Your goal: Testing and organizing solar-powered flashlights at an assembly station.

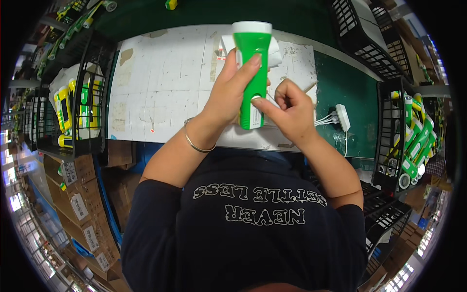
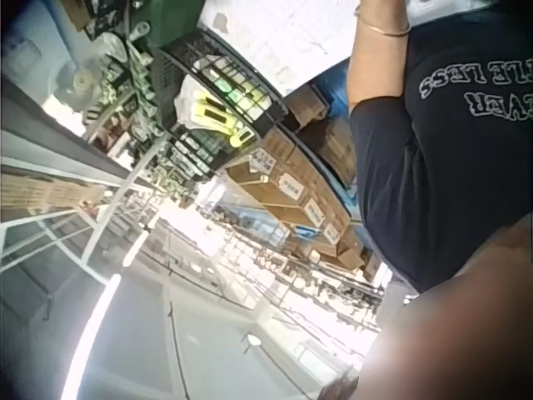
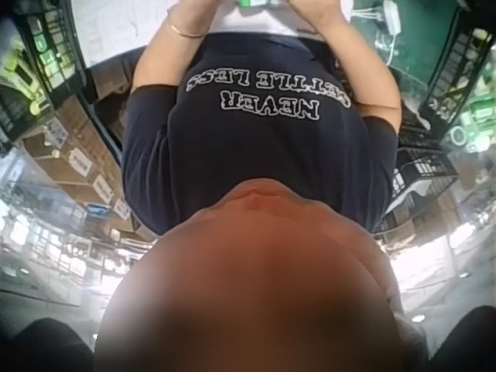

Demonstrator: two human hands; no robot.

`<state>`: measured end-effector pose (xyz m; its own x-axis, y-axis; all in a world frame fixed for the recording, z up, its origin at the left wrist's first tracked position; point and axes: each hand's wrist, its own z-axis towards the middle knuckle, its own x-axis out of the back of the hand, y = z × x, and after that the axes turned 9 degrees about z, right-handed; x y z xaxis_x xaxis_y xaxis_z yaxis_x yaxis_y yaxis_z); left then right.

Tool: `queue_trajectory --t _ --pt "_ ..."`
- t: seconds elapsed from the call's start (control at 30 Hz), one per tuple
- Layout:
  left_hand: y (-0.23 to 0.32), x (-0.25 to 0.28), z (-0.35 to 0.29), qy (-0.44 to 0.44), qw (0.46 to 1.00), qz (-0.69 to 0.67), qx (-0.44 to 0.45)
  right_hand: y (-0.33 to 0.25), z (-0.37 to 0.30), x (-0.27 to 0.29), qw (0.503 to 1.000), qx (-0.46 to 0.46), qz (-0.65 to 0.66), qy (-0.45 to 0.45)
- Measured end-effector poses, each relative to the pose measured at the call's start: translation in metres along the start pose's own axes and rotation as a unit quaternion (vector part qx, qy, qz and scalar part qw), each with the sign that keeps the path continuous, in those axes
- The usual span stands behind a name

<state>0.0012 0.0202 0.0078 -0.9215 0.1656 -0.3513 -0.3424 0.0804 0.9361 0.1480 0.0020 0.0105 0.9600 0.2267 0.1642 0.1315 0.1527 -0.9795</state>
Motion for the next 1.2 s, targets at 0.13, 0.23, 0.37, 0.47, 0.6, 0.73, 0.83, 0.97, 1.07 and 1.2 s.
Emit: queue_trajectory --t 0.13,0.23,0.37,0.47,0.6,0.73,0.83,0.97,1.07,1.2 --pt "-0.011 0.000 0.004 0.019 0.995 -0.073 0.062 0.018 -0.004 -0.001 0.998 -0.019 0.056 -0.035" --pt "-0.016 -0.001 0.006 0.002 0.994 -0.077 0.081 0.021 -0.003 0.003 0.994 -0.025 0.102 -0.035" --pt "-0.024 0.003 0.005 -0.005 0.981 -0.109 0.159 0.025 -0.009 0.014 0.994 -0.029 0.106 -0.014" --pt "-0.027 0.003 0.006 0.009 0.964 -0.153 0.217 0.032 -0.012 0.020 0.994 -0.043 0.104 0.000" --pt "-0.028 0.000 0.007 -0.002 0.959 -0.163 0.232 0.035 -0.012 0.022 0.993 -0.032 0.110 0.026" --pt "-0.027 0.001 0.010 -0.003 0.965 -0.136 0.223 0.038 -0.011 0.023 0.990 -0.088 0.108 -0.006" --pt "-0.031 -0.006 0.012 -0.008 0.959 -0.171 0.228 0.034 -0.015 0.012 0.953 -0.192 0.224 -0.064" --pt "-0.040 0.000 0.012 -0.096 0.965 -0.133 0.205 0.047 -0.031 0.009 0.820 -0.361 0.424 -0.135" --pt "-0.045 0.007 0.026 -0.094 0.925 -0.269 0.249 0.036 -0.058 -0.007 0.793 -0.365 0.465 -0.145" --pt "-0.052 0.008 0.033 -0.210 0.873 -0.370 0.240 0.037 -0.066 -0.003 0.734 -0.359 0.508 -0.274"
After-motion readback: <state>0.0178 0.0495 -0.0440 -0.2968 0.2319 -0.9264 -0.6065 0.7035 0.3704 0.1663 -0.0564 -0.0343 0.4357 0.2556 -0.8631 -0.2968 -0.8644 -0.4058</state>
